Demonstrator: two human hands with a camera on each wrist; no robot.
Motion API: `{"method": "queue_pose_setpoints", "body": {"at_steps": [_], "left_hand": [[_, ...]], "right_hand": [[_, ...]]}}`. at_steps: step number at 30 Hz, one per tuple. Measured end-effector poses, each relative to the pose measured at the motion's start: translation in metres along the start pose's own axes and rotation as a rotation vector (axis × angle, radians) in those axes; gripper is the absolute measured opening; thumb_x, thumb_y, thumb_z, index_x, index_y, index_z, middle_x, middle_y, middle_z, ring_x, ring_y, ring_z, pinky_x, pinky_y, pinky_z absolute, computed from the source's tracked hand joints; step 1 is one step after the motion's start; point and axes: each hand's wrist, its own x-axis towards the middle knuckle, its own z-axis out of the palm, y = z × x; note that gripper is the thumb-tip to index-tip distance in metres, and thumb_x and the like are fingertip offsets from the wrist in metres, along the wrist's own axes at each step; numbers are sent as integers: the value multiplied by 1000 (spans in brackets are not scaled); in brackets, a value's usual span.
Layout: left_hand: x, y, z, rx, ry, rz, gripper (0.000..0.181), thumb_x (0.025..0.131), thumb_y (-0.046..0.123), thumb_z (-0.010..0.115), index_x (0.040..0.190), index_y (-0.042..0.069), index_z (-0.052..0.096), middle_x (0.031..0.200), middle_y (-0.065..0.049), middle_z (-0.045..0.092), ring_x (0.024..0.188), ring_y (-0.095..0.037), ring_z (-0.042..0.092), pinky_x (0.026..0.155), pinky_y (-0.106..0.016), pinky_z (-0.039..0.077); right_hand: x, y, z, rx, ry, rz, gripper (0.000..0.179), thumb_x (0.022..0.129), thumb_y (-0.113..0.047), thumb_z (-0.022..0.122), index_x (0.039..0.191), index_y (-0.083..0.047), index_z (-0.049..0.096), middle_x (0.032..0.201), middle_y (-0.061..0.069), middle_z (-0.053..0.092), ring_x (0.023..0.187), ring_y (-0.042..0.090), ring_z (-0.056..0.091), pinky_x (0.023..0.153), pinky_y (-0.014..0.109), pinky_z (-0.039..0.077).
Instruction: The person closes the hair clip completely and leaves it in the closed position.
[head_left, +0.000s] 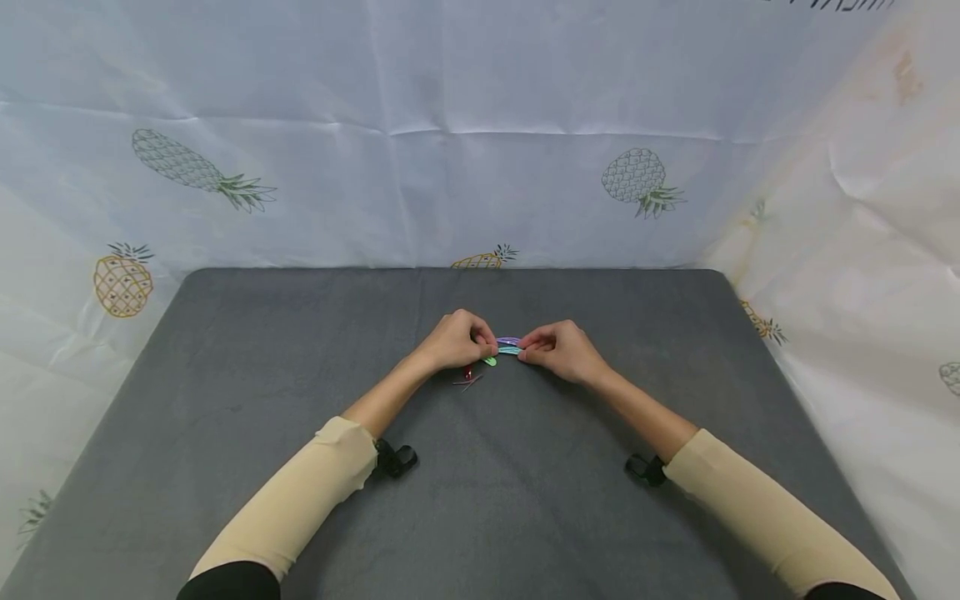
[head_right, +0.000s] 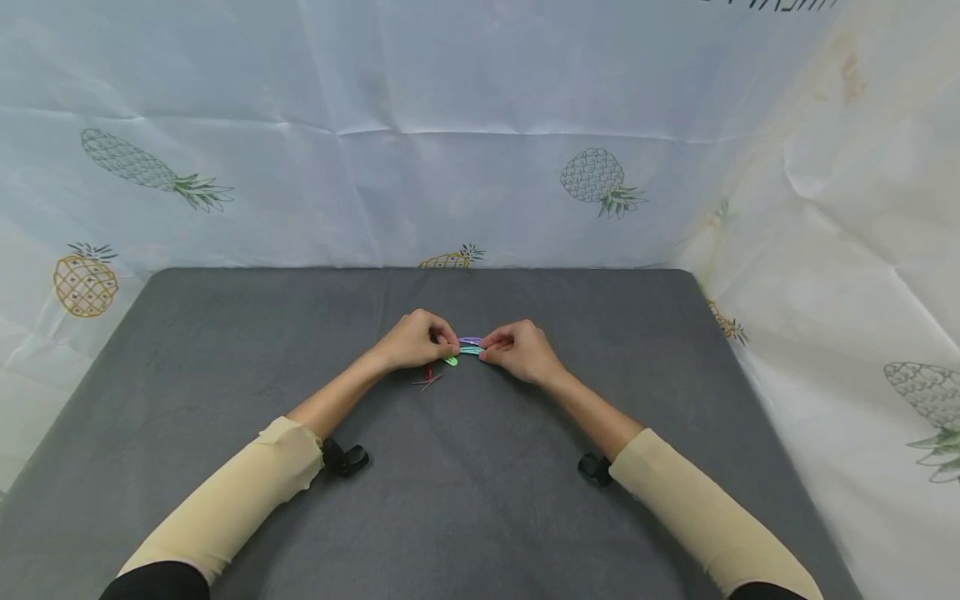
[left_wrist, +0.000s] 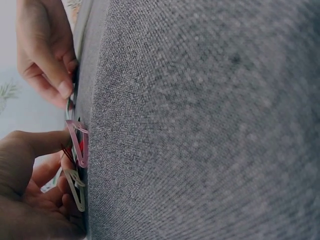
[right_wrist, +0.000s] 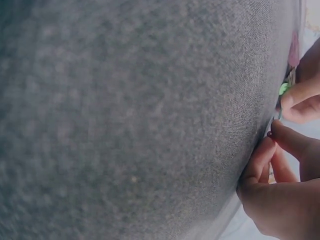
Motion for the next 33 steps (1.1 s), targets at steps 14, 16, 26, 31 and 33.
{"method": "queue_pose_setpoints", "body": {"at_steps": [14, 16, 26, 31, 33], "left_hand": [[0, 0, 0, -6, -8, -10, 7, 97, 10, 78, 95, 5, 83, 75, -1, 74, 62, -5, 57, 67, -22, 46], [-1, -1, 0, -8, -10, -9, 8, 97, 10, 78, 95, 4, 82, 75, -2, 74, 62, -5, 57, 67, -22, 46], [-3, 1, -1, -7, -13, -7, 9, 99, 10, 77, 98, 2, 82, 77, -4, 74, 59, -5, 55, 66, -23, 45], [-4, 1, -1, -14, -19, 12, 10, 99, 11, 76, 100, 2, 81, 77, -2, 73, 59, -4, 54, 66, -23, 45], [-4, 1, -1, -20, -20, 15, 10, 99, 10, 76, 101, 2, 81, 78, -3, 73, 59, -5, 55, 66, -23, 45]], "right_hand": [[0, 2, 3, -2, 0, 11, 18, 99, -13, 80, 112, -1, 82, 98, 15, 82, 76, 10, 68, 66, 22, 52], [1, 2, 4, -1, 2, 11, 18, 99, -13, 80, 112, -1, 82, 98, 15, 81, 76, 10, 68, 66, 22, 52], [0, 0, 3, 28, 18, -7, 18, 98, -11, 80, 112, 1, 82, 98, 18, 82, 76, 9, 69, 67, 20, 53], [-2, 0, 3, 38, 29, -11, 18, 99, -11, 80, 113, 1, 82, 99, 19, 82, 77, 11, 70, 68, 20, 54], [-2, 1, 2, 38, 30, -15, 19, 99, -10, 79, 113, 2, 82, 100, 19, 82, 78, 12, 71, 68, 20, 54]]}}
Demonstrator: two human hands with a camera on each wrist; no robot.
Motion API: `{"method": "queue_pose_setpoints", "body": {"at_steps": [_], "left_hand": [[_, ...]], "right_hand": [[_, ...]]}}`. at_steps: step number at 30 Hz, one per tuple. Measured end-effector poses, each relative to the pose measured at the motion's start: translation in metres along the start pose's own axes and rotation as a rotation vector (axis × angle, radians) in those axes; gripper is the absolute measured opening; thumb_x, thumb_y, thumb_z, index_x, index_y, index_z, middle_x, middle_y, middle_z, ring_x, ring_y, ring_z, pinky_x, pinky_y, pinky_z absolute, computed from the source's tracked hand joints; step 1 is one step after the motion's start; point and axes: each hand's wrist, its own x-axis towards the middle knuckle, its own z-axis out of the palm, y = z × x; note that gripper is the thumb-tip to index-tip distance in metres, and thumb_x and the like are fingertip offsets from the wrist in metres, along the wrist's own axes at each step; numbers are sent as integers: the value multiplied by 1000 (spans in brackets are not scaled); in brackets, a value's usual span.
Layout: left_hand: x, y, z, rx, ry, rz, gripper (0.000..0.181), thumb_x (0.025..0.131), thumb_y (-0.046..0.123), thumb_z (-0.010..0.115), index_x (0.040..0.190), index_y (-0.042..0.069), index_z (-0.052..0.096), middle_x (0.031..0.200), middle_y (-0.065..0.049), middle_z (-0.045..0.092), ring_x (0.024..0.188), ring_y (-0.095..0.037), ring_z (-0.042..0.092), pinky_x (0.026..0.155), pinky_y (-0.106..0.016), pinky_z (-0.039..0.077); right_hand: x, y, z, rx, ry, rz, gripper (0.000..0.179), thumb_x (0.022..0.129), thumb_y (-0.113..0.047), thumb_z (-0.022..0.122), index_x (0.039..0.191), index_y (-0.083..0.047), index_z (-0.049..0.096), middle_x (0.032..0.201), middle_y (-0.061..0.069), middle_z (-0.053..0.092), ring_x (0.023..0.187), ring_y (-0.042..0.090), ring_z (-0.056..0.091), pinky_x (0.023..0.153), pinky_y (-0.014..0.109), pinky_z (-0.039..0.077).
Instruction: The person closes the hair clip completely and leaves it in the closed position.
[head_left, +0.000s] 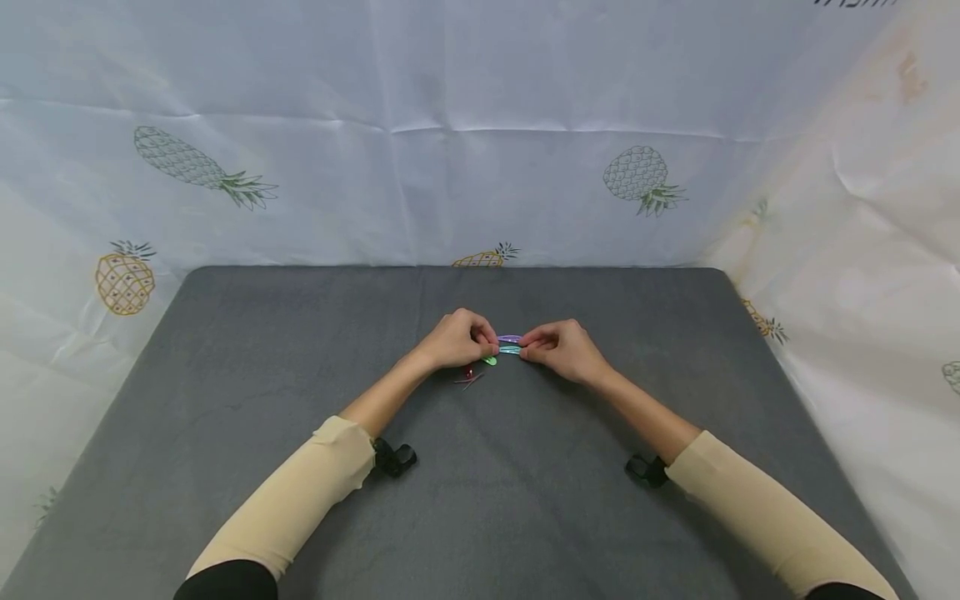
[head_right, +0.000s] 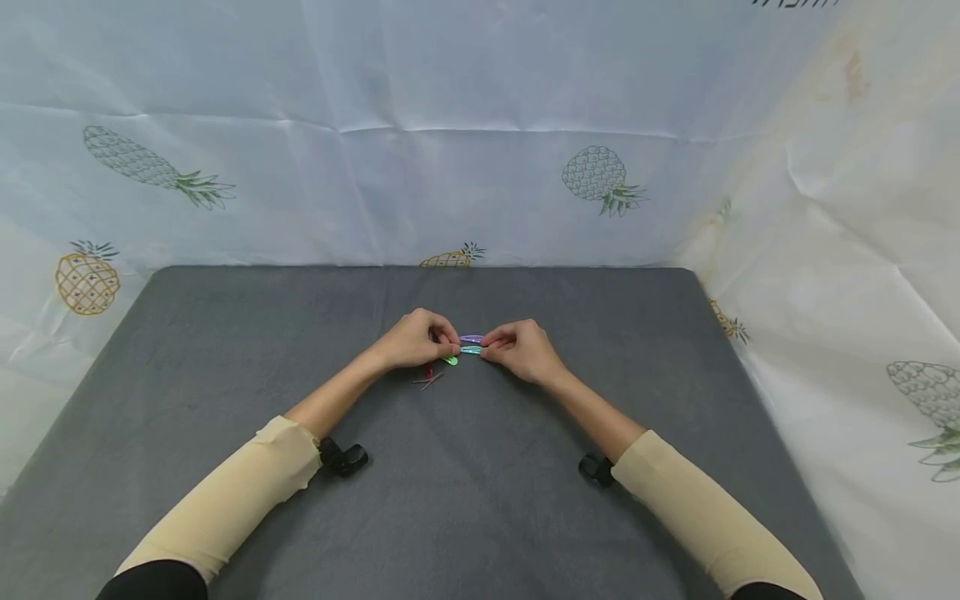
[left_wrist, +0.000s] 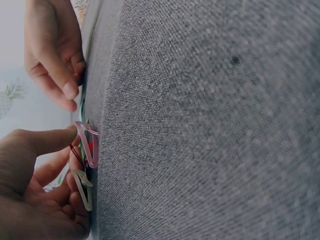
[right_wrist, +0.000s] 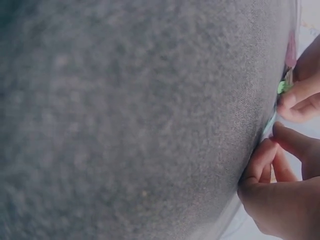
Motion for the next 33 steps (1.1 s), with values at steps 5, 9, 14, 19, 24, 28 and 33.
{"method": "queue_pose_setpoints", "body": {"at_steps": [5, 9, 14, 19, 24, 28, 33], "left_hand": [[-1, 2, -2, -9, 1, 11, 10, 99, 9, 76, 101, 0, 80, 82, -8, 76, 60, -5, 56, 64, -23, 46], [-2, 1, -4, -6, 14, 4, 11, 100, 11, 75, 102, 2, 81, 84, -9, 77, 61, -5, 57, 64, -23, 47], [-5, 0, -9, 14, 38, -16, 13, 102, 13, 74, 101, 3, 83, 85, -10, 77, 64, -7, 57, 66, -24, 46], [-8, 1, -13, 26, 43, -32, 16, 102, 14, 74, 101, 2, 83, 86, -12, 78, 65, -8, 57, 65, -24, 45], [-11, 2, -16, 27, 37, -34, 15, 102, 13, 74, 102, 0, 83, 87, -13, 78, 63, -7, 56, 63, -24, 46], [-13, 1, -18, 21, 32, -29, 15, 102, 12, 74, 102, 0, 82, 88, -14, 78, 63, -7, 57, 63, -24, 47], [-15, 0, -20, 20, 37, -29, 14, 102, 12, 74, 101, 1, 83, 89, -14, 79, 67, -8, 58, 65, -25, 46]], "right_hand": [[1, 1, -1, 0, 0, -12, 20, 99, -11, 79, 114, 2, 82, 101, 20, 82, 78, 12, 71, 68, 19, 54], [0, -2, 0, 10, 11, -21, 20, 99, -11, 79, 113, 2, 81, 100, 20, 81, 78, 11, 70, 69, 18, 54], [-1, -6, 4, 23, 22, -29, 18, 98, -11, 80, 112, 1, 82, 99, 18, 82, 78, 8, 71, 71, 18, 55], [-3, -11, 10, 31, 14, -35, 16, 99, -13, 80, 110, -2, 83, 98, 14, 83, 79, 9, 73, 71, 20, 57], [-3, -13, 13, 52, -8, -41, 15, 100, -14, 79, 110, -3, 82, 98, 15, 82, 78, 15, 76, 70, 23, 59], [-4, -16, 15, 68, -20, -32, 16, 100, -14, 78, 111, -2, 82, 98, 16, 83, 76, 16, 76, 68, 24, 59], [-4, -19, 19, 85, -33, -22, 17, 100, -13, 78, 112, -1, 81, 99, 17, 83, 76, 15, 77, 69, 26, 61]]}}
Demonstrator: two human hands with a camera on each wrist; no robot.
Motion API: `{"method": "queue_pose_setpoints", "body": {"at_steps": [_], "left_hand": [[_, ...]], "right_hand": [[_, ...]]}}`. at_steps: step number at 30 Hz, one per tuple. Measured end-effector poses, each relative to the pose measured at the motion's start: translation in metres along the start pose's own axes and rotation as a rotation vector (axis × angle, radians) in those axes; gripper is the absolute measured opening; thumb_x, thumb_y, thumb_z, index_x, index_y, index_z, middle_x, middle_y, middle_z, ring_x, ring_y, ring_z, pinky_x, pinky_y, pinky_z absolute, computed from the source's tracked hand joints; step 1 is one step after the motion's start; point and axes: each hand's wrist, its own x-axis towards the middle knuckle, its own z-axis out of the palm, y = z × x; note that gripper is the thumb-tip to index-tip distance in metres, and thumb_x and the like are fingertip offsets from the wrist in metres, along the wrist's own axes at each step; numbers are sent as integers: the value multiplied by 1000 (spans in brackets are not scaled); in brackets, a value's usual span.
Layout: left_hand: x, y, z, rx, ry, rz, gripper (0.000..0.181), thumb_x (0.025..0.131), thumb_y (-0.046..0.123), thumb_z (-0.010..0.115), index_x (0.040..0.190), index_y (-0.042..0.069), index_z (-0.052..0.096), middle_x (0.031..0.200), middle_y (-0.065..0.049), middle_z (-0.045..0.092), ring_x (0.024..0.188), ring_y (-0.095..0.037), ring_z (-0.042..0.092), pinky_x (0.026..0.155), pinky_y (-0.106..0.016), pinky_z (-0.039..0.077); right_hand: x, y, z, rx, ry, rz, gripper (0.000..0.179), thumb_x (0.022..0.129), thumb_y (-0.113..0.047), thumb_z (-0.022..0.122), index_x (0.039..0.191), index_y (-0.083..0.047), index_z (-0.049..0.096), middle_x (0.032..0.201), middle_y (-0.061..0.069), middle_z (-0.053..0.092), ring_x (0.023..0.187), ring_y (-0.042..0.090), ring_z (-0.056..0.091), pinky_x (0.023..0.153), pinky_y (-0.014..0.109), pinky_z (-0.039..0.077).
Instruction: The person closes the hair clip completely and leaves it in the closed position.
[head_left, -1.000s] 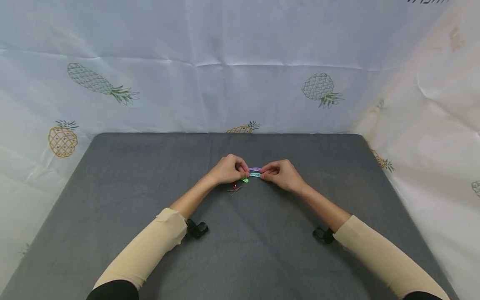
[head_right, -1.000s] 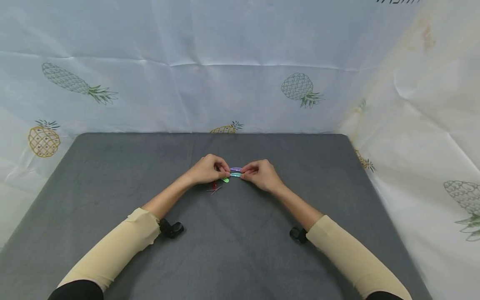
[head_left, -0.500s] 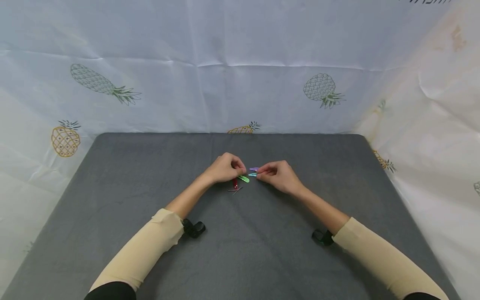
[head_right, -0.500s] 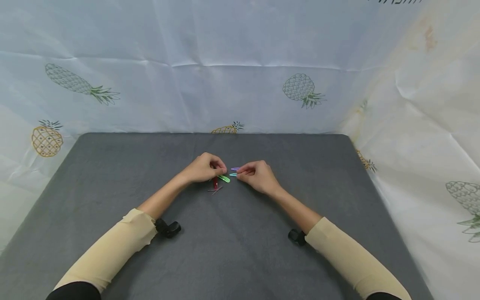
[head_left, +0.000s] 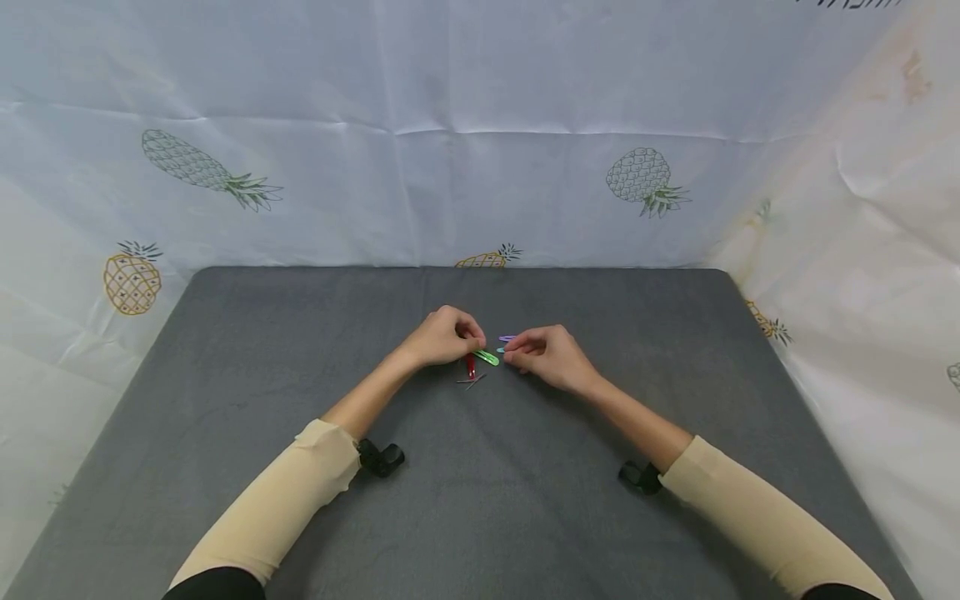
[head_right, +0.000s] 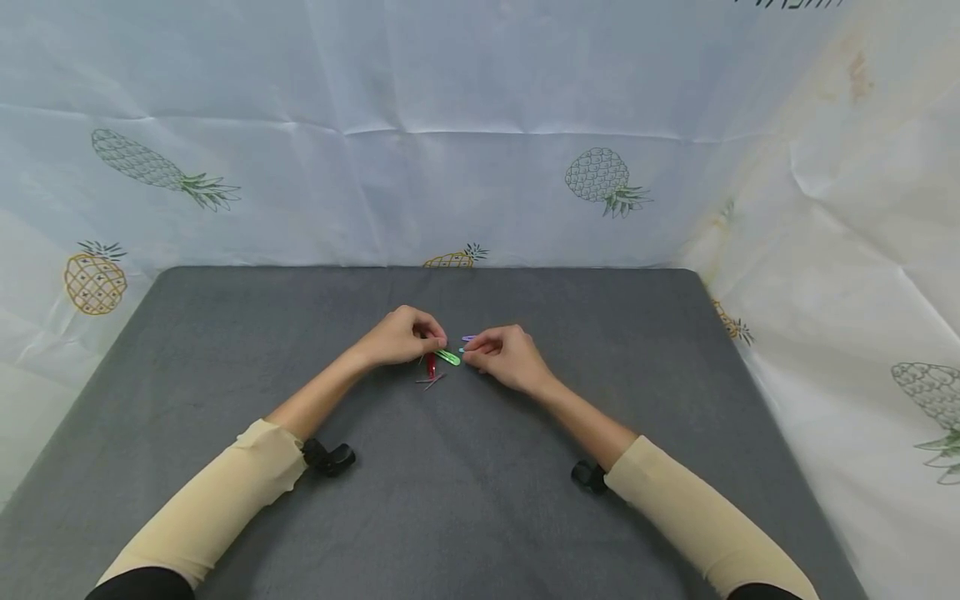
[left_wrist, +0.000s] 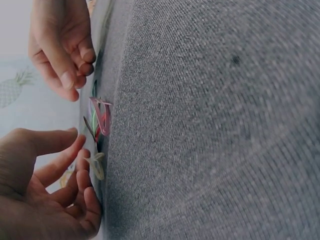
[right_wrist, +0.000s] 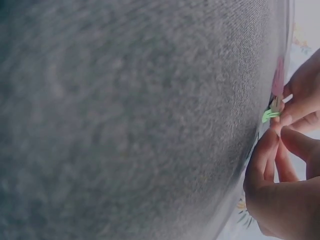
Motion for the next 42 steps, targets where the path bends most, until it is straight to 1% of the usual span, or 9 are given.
{"method": "queue_pose_setpoints", "body": {"at_steps": [7, 15, 23, 27, 32, 38, 42], "left_hand": [[-3, -2, -3, 7, -2, -23, 15, 103, 12, 73, 103, 1, 83, 91, -14, 80, 64, -9, 56, 63, -26, 45], [-3, -6, -6, 19, -42, -34, 20, 103, 19, 73, 104, 3, 85, 89, -10, 80, 65, -8, 52, 63, -25, 41], [-4, -4, -11, 28, -82, -18, 21, 103, 19, 74, 104, 1, 84, 91, -11, 81, 66, -7, 52, 65, -25, 42], [-4, -6, -12, 25, -99, -8, 19, 102, 17, 75, 103, 0, 84, 91, -13, 82, 69, -6, 56, 67, -25, 44], [-5, -7, -12, 32, -101, -4, 16, 101, 15, 78, 103, 1, 84, 93, -13, 82, 72, -5, 61, 69, -25, 45], [-5, -7, -11, 33, -87, 2, 14, 99, 13, 80, 103, 0, 84, 91, -14, 82, 71, -5, 60, 68, -25, 45], [-5, -8, -10, 38, -81, -6, 13, 98, 13, 81, 102, 1, 84, 90, -13, 81, 70, -6, 59, 67, -25, 44]], "right_hand": [[2, -2, 6, 6, -22, 14, 16, 101, -14, 78, 112, -3, 82, 98, 15, 83, 76, 16, 77, 72, 29, 63], [3, -4, 12, 2, -29, 29, 15, 100, -12, 78, 112, -3, 82, 96, 14, 83, 73, 13, 76, 69, 28, 61], [4, -7, 16, -33, -20, 16, 16, 99, -12, 78, 112, -3, 82, 93, 12, 83, 69, 10, 74, 67, 27, 60], [4, -7, 17, -57, -10, -6, 16, 98, -11, 78, 111, -3, 82, 90, 12, 83, 68, 10, 74, 65, 26, 58], [5, -6, 19, -73, -2, -17, 15, 98, -10, 79, 110, -2, 82, 88, 12, 82, 67, 9, 73, 63, 24, 57], [7, -4, 20, -76, 6, -23, 13, 97, -9, 81, 107, -2, 83, 85, 11, 82, 64, 7, 71, 62, 24, 57], [7, -5, 21, -93, 16, -17, 12, 96, -10, 82, 106, -3, 83, 84, 9, 81, 63, 7, 71, 61, 23, 57]]}}
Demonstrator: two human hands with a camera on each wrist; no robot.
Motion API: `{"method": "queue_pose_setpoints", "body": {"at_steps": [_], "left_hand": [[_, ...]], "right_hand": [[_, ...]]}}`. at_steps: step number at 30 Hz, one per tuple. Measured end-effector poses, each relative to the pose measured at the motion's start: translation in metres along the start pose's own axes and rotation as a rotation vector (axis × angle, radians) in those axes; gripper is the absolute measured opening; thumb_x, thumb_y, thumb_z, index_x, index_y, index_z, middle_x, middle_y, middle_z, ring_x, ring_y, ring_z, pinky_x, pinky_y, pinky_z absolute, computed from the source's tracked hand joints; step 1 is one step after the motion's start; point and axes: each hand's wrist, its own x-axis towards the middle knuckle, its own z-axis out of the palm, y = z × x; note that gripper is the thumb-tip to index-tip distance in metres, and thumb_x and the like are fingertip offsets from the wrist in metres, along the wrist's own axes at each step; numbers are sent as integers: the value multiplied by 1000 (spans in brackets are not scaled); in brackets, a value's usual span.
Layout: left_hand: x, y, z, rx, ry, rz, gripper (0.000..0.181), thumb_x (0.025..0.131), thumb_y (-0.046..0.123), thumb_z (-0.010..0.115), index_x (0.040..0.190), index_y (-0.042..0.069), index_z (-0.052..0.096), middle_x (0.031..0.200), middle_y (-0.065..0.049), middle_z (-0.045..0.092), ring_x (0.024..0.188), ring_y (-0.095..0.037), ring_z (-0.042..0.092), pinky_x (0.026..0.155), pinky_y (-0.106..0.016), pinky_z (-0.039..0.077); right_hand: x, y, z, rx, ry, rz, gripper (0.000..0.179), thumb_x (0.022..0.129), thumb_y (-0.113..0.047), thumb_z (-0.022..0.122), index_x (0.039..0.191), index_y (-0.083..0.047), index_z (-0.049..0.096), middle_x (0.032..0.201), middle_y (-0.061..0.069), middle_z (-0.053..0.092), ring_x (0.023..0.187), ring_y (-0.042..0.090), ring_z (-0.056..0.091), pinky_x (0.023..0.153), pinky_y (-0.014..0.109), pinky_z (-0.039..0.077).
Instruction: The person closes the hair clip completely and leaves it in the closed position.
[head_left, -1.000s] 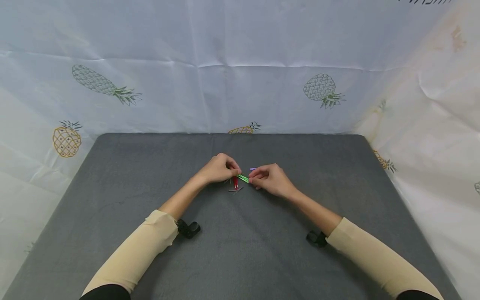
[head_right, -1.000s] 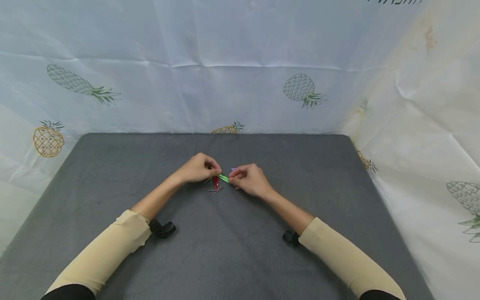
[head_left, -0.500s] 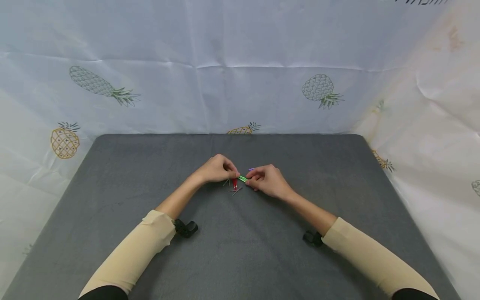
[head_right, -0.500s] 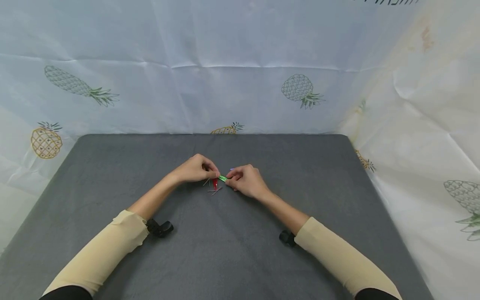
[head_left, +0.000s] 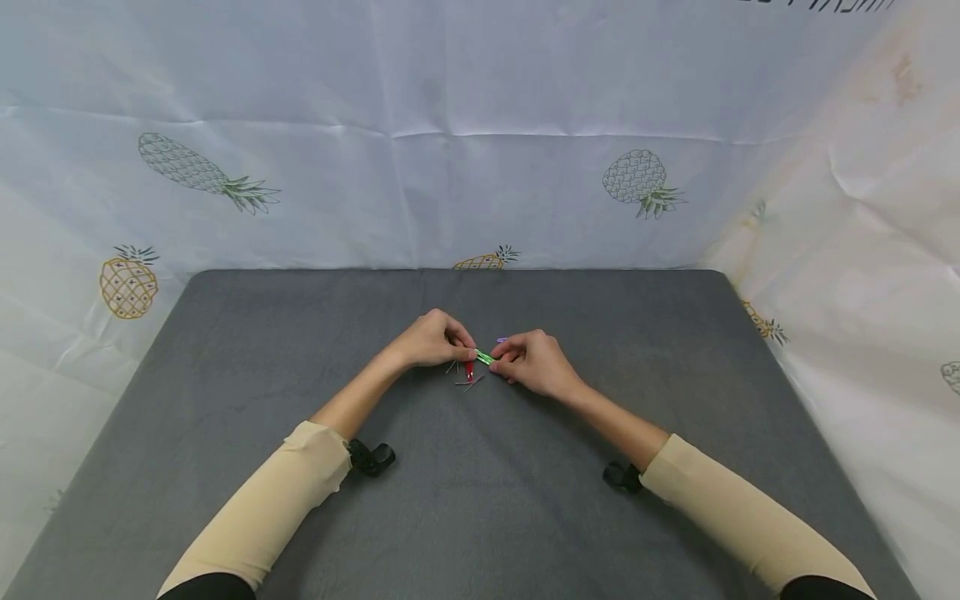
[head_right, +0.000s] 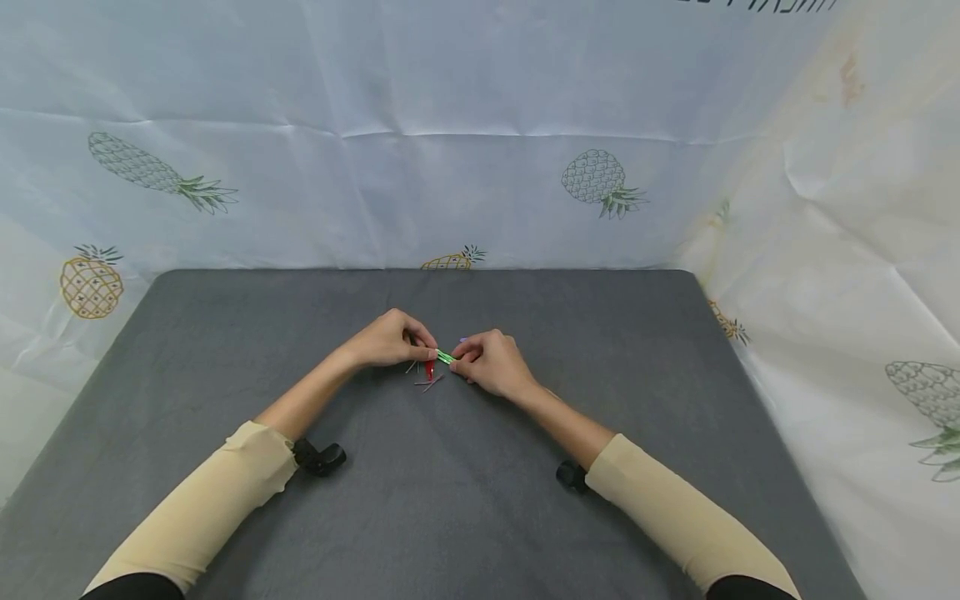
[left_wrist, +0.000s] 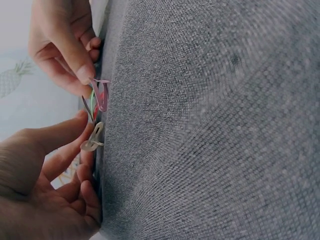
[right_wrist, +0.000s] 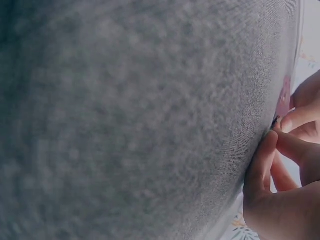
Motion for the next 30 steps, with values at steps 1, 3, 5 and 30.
{"method": "queue_pose_setpoints", "body": {"at_steps": [1, 3, 5, 30], "left_hand": [[0, 0, 0, 0, 0, -2, 13, 98, 12, 81, 103, 1, 84, 90, -13, 81, 70, -6, 59, 67, -25, 44], [0, 0, 1, -2, 1, -7, 12, 97, 11, 82, 103, 1, 84, 90, -13, 81, 70, -7, 59, 66, -25, 43], [1, -1, 1, -5, 4, -9, 12, 96, 11, 82, 103, 1, 84, 90, -13, 81, 69, -7, 58, 65, -25, 43], [2, -1, 6, -2, 26, -17, 6, 95, 8, 81, 95, 3, 84, 76, -3, 71, 62, -8, 50, 62, -25, 40]], "right_hand": [[0, 0, 0, -4, 1, 2, 12, 96, -10, 82, 106, -3, 83, 83, 9, 81, 62, 7, 70, 61, 23, 57], [0, -1, 0, -12, 3, 8, 12, 96, -10, 83, 105, -3, 84, 83, 8, 81, 62, 6, 70, 60, 23, 57], [1, -1, 1, -16, 4, 13, 12, 95, -10, 83, 105, -4, 84, 83, 8, 81, 62, 6, 70, 60, 23, 57], [2, -3, 1, -84, 3, -68, 8, 96, -9, 82, 102, -4, 84, 82, 9, 80, 59, 7, 68, 57, 25, 55]]}}
